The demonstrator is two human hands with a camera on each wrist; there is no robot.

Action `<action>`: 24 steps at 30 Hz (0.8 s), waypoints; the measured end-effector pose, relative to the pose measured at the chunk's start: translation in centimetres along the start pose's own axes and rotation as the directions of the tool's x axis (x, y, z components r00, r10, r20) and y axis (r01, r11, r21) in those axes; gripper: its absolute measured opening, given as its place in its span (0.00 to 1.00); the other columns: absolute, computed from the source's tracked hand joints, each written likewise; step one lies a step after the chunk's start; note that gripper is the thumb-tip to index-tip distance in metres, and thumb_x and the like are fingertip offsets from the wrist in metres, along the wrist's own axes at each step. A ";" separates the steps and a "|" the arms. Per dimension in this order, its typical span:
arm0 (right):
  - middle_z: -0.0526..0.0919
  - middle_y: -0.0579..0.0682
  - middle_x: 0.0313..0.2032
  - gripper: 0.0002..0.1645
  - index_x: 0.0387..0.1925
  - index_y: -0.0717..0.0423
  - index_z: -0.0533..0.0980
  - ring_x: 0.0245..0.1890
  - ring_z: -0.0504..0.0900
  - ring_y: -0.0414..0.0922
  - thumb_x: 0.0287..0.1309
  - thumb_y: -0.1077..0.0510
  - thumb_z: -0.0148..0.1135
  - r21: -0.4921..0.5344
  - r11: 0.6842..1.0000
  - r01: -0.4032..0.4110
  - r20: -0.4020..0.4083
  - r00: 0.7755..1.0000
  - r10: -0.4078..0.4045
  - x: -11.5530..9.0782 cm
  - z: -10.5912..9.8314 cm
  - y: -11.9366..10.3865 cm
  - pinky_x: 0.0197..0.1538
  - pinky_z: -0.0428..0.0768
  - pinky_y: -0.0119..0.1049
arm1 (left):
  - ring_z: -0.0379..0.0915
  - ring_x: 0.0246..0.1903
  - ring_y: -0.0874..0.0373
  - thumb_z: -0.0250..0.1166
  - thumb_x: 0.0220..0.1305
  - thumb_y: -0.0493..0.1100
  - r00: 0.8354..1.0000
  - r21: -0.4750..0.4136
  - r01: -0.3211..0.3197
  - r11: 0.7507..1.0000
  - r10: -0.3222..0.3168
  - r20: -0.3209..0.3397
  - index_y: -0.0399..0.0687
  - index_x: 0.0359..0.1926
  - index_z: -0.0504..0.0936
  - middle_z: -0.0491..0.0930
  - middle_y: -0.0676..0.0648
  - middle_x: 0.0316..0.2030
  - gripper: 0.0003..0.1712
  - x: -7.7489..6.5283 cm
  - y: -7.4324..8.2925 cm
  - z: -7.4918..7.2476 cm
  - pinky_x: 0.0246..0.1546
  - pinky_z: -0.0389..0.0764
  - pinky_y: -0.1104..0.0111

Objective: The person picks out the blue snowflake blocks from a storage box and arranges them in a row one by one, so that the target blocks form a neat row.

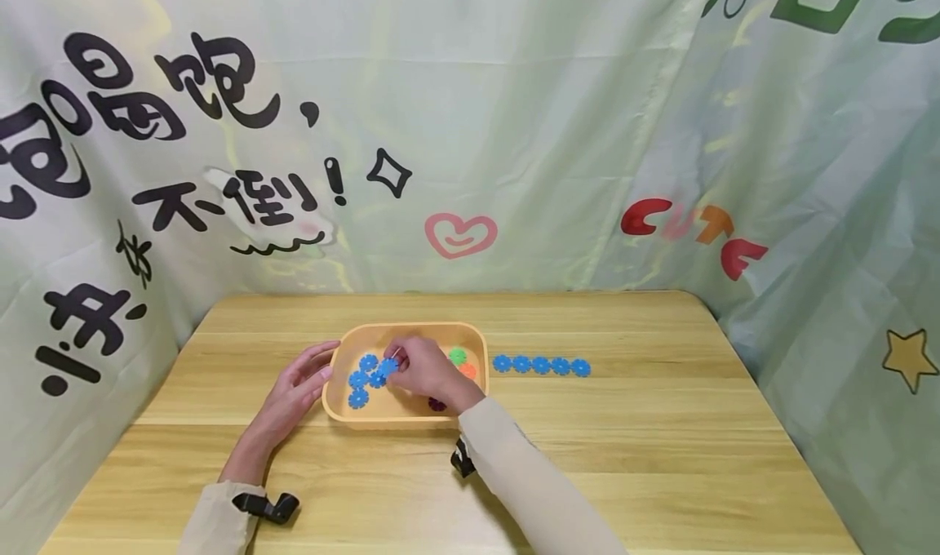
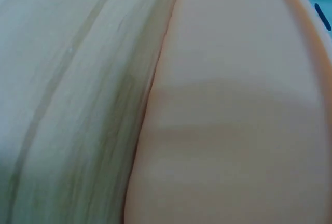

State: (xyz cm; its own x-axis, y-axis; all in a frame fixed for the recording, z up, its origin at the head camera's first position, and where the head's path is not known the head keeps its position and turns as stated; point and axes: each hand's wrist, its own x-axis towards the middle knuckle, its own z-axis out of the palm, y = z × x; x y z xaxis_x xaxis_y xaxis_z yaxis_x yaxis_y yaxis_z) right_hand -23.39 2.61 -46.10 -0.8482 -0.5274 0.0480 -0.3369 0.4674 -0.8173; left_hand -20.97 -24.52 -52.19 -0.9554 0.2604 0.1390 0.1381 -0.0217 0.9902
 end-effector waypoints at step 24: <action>0.80 0.50 0.38 0.20 0.51 0.55 0.79 0.37 0.80 0.45 0.58 0.69 0.71 0.101 0.995 0.017 -0.189 0.982 0.002 -5.0 -2.9 0.2 0.39 0.83 0.34 | 0.67 0.66 0.42 0.60 0.75 0.43 0.999 0.020 0.029 0.999 -0.028 -0.024 0.48 0.72 0.69 0.67 0.37 0.69 0.28 0.0 0.0 0.1 0.57 0.79 0.62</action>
State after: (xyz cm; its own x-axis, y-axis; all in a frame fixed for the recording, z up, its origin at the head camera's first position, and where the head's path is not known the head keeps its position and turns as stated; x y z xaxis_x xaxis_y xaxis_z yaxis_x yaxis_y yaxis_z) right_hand -20.41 7.35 -44.86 -0.9109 -0.3828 0.1540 -0.3084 0.3838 -0.8704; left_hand -20.92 -24.41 -52.19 -0.9649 0.2379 0.1110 0.1156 0.0052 0.9933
